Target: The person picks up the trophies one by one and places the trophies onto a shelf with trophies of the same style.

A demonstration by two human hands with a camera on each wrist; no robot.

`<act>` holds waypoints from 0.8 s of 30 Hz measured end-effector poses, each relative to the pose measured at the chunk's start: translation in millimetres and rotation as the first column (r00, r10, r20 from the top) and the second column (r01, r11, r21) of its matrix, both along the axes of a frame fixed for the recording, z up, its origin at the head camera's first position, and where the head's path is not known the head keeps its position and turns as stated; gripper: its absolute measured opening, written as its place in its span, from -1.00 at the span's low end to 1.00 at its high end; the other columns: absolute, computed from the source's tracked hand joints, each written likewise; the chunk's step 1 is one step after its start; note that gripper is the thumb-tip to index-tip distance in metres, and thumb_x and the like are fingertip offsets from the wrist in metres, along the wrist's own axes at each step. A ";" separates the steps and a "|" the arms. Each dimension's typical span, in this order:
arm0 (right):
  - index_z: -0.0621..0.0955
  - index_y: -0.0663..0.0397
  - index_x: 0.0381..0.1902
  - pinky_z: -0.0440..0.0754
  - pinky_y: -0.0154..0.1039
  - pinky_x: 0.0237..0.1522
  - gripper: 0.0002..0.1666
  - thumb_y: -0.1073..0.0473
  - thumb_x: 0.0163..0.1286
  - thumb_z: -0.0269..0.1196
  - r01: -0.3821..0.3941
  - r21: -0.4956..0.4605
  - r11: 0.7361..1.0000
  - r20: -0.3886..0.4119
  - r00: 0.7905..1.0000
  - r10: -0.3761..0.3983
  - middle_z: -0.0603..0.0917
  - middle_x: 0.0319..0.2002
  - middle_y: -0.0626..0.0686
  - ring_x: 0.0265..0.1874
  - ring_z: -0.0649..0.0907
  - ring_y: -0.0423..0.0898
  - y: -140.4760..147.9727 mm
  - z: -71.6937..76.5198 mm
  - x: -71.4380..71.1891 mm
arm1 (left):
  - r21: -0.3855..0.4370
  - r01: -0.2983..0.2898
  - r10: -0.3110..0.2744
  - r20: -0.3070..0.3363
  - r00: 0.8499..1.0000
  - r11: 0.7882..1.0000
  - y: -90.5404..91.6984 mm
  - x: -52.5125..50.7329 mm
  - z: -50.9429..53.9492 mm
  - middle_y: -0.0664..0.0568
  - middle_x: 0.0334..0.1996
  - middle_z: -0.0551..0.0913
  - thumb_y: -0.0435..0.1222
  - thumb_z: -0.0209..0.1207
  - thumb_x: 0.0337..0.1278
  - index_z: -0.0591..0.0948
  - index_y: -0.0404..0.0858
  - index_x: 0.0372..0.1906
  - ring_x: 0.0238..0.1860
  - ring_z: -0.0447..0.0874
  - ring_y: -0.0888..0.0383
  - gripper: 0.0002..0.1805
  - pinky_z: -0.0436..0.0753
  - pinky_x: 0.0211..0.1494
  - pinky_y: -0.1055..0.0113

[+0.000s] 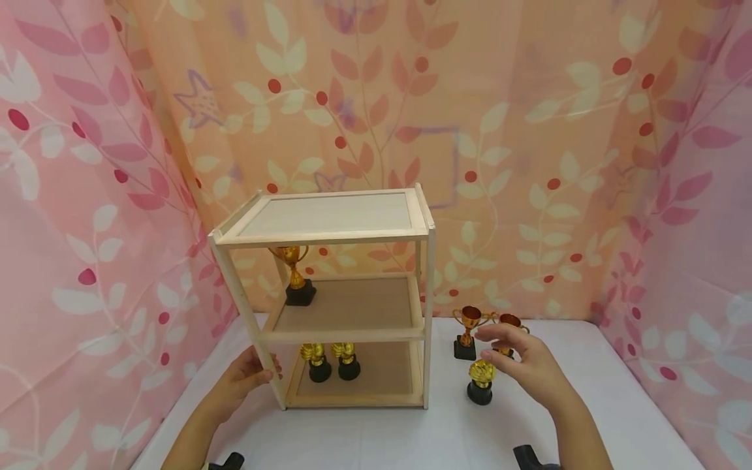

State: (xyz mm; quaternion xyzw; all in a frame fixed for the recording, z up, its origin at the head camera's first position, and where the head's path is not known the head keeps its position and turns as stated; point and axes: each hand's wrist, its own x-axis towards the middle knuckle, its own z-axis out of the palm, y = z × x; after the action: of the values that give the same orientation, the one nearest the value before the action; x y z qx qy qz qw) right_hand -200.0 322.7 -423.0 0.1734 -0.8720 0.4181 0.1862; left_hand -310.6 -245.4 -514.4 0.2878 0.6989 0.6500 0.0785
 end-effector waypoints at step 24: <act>0.48 0.23 0.34 0.68 -0.33 0.03 -0.44 0.24 0.43 0.32 -0.096 -0.236 0.967 0.357 0.917 0.178 0.66 0.18 -0.13 0.11 0.66 -0.17 46.3 -66.8 -30.7 | -0.009 0.004 -0.004 -0.021 1.000 1.000 -0.6 -0.8 -1.8 0.02 -0.04 0.59 -0.49 0.08 0.45 0.37 -0.43 0.09 0.08 0.67 -0.10 -0.77 0.65 0.17 0.22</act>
State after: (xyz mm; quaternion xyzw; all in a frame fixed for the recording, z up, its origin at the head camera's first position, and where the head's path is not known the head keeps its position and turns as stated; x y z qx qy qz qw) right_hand -230.7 368.9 -489.8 0.1303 -0.8271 0.5467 0.0034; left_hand -311.5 -246.1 -516.1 0.2957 0.7019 0.6438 0.0736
